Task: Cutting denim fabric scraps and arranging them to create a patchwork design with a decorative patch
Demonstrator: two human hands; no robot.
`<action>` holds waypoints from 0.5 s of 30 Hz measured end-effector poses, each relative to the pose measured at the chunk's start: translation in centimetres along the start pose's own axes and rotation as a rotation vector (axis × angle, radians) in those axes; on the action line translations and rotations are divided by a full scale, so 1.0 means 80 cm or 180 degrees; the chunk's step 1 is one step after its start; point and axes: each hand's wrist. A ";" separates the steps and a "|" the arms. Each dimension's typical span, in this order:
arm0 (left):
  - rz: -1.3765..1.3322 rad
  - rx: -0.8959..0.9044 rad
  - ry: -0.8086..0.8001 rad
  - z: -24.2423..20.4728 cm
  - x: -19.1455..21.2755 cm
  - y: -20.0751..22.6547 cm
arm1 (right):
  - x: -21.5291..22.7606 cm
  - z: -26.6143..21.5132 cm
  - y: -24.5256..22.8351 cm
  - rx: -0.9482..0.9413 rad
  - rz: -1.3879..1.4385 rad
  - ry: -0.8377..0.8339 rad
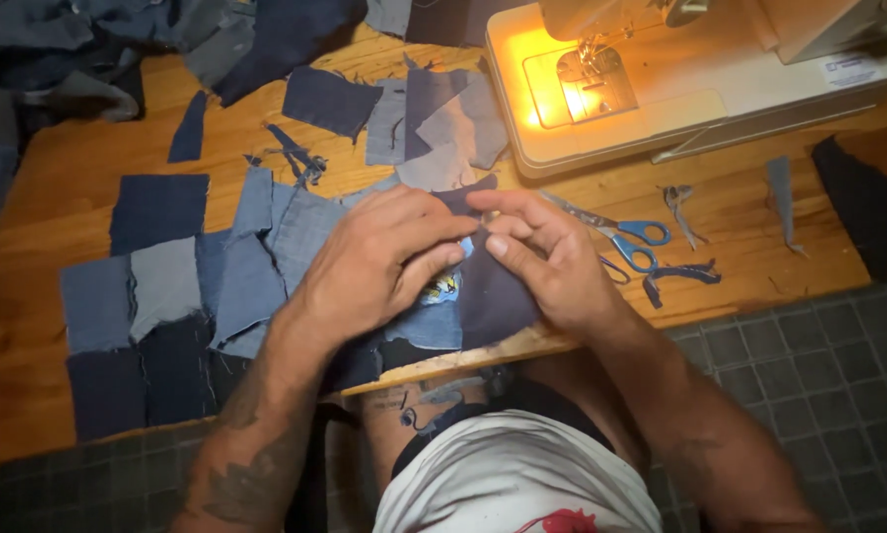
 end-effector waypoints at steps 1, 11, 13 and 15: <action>-0.0205 0.0077 -0.0212 0.006 0.004 0.005 | 0.001 0.001 0.003 -0.0004 0.0040 -0.0028; -0.0377 0.0669 -0.1167 0.023 -0.006 -0.017 | 0.004 -0.036 -0.007 -0.0223 -0.0201 0.0465; -0.0060 0.0370 -0.0902 0.019 -0.013 -0.023 | 0.004 -0.040 -0.007 -0.0311 -0.0231 0.0702; 0.0210 0.0004 -0.0652 0.006 -0.027 -0.034 | 0.007 -0.041 -0.007 -0.0327 -0.0233 0.0784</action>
Point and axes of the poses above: each hand's wrist, its own z-axis towards the middle knuckle, its own x-axis out of the back of the hand, y = z × x, and after that the axes turned 10 degrees about y, right-handed
